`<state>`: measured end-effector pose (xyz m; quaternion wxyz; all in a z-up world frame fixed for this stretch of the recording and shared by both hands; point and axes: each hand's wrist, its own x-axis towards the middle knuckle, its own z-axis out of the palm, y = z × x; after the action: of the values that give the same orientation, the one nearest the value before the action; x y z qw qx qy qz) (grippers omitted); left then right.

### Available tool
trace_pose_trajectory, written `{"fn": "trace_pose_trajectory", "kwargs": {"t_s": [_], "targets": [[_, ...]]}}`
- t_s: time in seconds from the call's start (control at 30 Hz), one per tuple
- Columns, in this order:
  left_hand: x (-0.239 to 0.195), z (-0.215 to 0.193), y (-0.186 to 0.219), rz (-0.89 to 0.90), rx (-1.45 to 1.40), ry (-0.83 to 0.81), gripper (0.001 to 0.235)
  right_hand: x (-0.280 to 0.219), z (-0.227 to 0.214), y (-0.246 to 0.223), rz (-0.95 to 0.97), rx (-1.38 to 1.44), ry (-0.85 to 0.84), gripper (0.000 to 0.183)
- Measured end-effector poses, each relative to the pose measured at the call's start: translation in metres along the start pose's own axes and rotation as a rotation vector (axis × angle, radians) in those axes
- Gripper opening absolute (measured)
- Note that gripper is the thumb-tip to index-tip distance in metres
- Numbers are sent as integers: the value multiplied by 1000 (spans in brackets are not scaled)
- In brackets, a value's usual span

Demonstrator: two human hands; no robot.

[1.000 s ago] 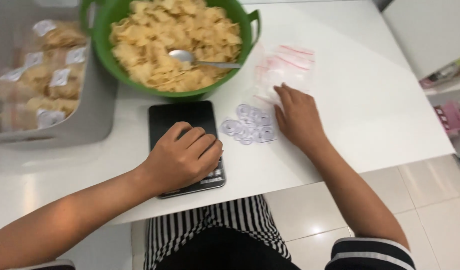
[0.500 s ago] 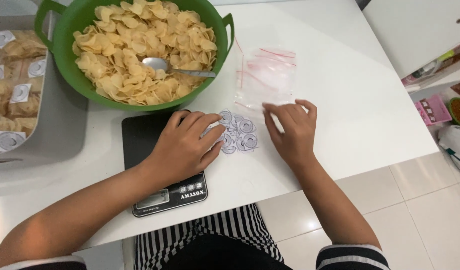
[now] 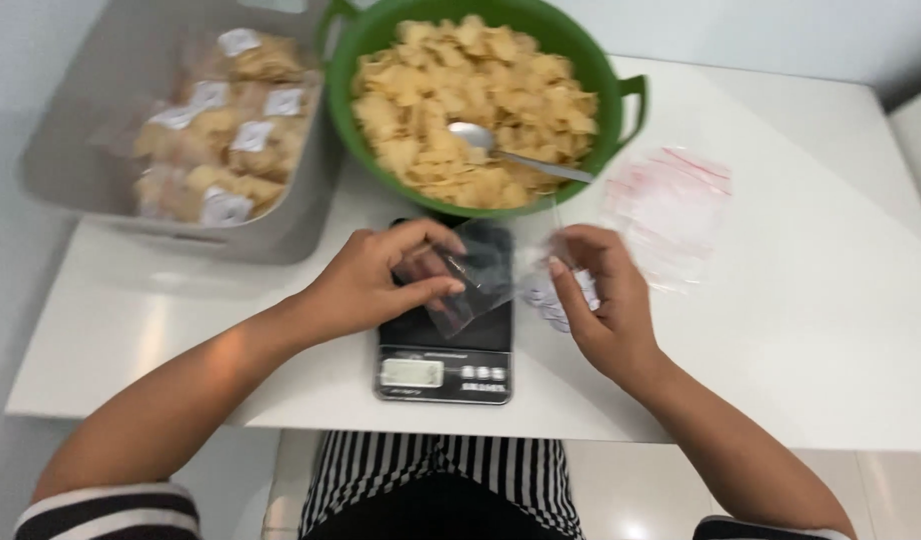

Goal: Packaging chips into small plastic bags and weighing them on a digital scale before placing them in a storage bin.

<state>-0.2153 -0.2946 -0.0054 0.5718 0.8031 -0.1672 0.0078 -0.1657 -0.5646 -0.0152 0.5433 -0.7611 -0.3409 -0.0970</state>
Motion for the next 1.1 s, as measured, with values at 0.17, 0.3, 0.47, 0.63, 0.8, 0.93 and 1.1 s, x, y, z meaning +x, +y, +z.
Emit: {"fn": "trace_pose_trajectory", "kwargs": {"t_s": [0.17,0.3,0.47,0.63,0.8,0.93,1.1], "targets": [[-17,-1,-9,-21,88,192,50,-11,27,2,-275,-275,36,42],[-16,28,-9,-53,176,181,57,-13,57,-16,-366,-224,-243,55],[-12,41,-10,20,90,192,45,-16,65,-3,-332,-246,-172,44],[-11,38,-21,121,-227,63,63,-17,52,22,-202,-165,-115,32],[-19,43,-49,219,-92,145,61,-17,54,27,-114,-161,-65,16],[-20,40,-49,271,92,156,57,-22,57,28,-63,-102,-24,20],[-19,40,-48,446,263,287,43,-22,61,23,-60,-37,-64,32]]}}
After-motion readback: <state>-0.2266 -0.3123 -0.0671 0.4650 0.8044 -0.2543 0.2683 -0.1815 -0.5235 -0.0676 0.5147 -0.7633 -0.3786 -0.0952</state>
